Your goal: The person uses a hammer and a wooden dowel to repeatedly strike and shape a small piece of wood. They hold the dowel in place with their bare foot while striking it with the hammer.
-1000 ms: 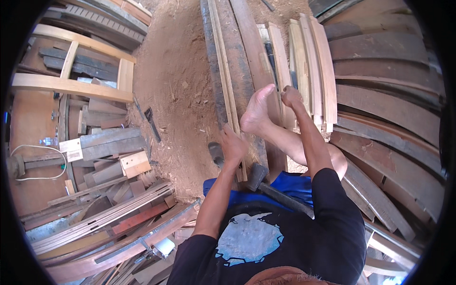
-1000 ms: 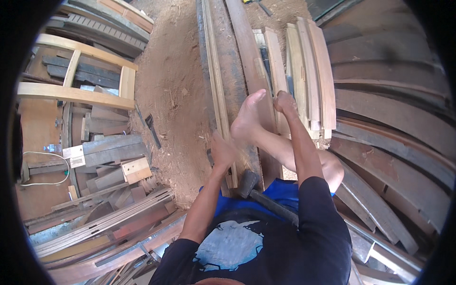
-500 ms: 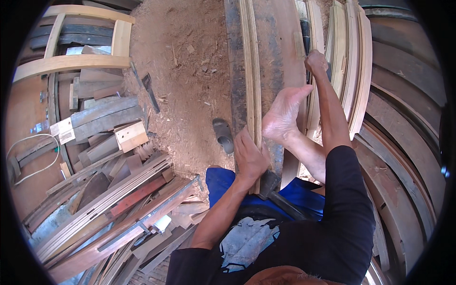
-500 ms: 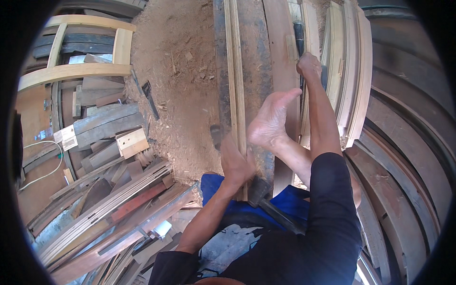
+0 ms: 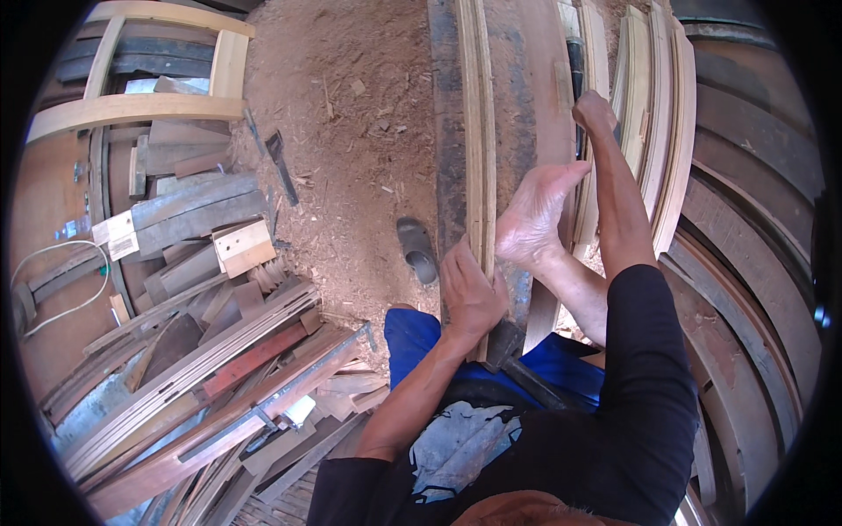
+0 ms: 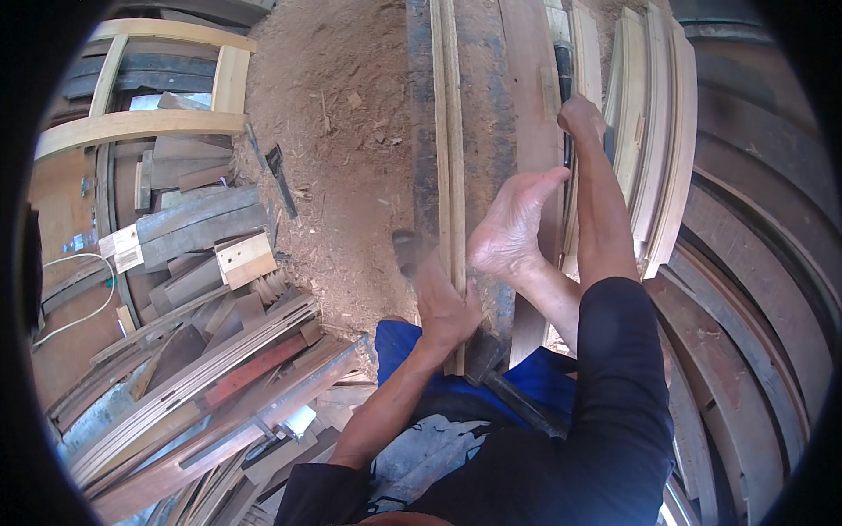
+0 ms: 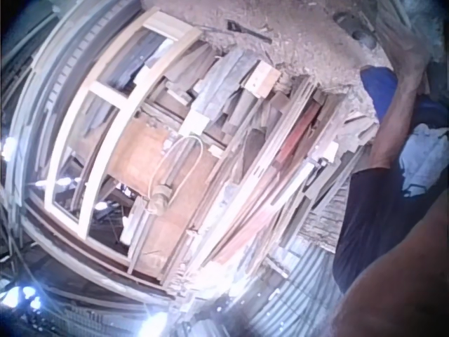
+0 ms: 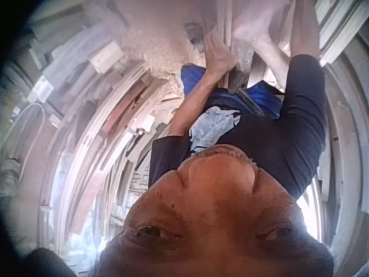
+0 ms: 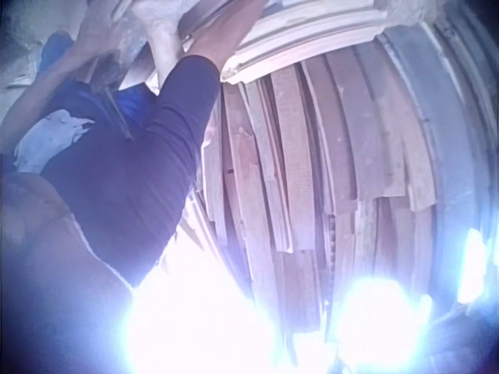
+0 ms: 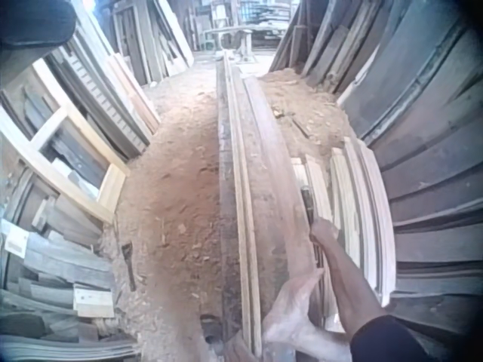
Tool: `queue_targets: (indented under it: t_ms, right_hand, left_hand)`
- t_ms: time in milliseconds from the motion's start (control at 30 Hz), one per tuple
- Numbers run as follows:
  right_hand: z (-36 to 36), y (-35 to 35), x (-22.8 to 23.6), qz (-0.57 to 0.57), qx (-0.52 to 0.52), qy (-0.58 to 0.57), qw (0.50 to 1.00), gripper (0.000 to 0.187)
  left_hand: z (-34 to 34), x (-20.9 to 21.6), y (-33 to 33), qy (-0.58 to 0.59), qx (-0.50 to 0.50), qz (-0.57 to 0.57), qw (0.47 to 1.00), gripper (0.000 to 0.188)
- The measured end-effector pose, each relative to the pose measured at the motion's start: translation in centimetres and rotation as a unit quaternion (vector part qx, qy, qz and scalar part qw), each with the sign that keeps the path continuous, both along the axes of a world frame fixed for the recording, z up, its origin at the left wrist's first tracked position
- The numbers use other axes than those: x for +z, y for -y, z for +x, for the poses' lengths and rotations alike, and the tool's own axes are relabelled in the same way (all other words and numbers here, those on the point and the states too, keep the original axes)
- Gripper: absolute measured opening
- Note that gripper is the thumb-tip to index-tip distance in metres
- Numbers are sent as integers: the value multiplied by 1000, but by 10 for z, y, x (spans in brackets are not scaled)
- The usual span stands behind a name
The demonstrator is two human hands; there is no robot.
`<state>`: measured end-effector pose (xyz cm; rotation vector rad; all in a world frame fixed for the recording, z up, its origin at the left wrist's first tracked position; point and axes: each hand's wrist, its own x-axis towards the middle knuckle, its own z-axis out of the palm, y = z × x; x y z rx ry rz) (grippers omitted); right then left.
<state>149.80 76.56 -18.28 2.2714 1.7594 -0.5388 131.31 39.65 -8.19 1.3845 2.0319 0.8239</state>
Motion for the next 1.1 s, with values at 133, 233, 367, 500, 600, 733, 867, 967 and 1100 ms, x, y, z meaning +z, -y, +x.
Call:
queue_targets:
  t_ms: [133,233,367,500,600,733,867,967,1100]
  right_hand:
    - [11,4,-27,59,-15,-25,998,38]
    - [13,8,-29,78,-16,-29,996,38]
    - [42,1,-36,130,18,-55,990,40]
    - [79,3,-26,162,47,-158,973,37]
    - [93,38,8,118,-50,-416,900,26]
    - [61,121,109,73,-58,-542,835,27]
    - [42,215,158,46,-12,-645,763,30]
    - [12,289,176,23,-4,-704,710,29]
    - [-25,367,203,-2,79,-612,787,24]
  left_hand:
    - [1,2,-1,10,9,-16,1000,75]
    - [2,1,3,15,13,-22,1000,75]
    - [1,-2,6,19,5,-20,1000,75]
    - [3,-4,9,-11,-2,-1,1000,74]
    - [5,-7,12,-21,-5,-3,1000,74]
    - [5,-10,10,-25,10,-27,999,73]
    - [7,-9,5,-27,33,-37,998,75]
    - [2,-3,3,-25,32,-70,997,73]
    - [-45,3,18,454,44,12,890,64]
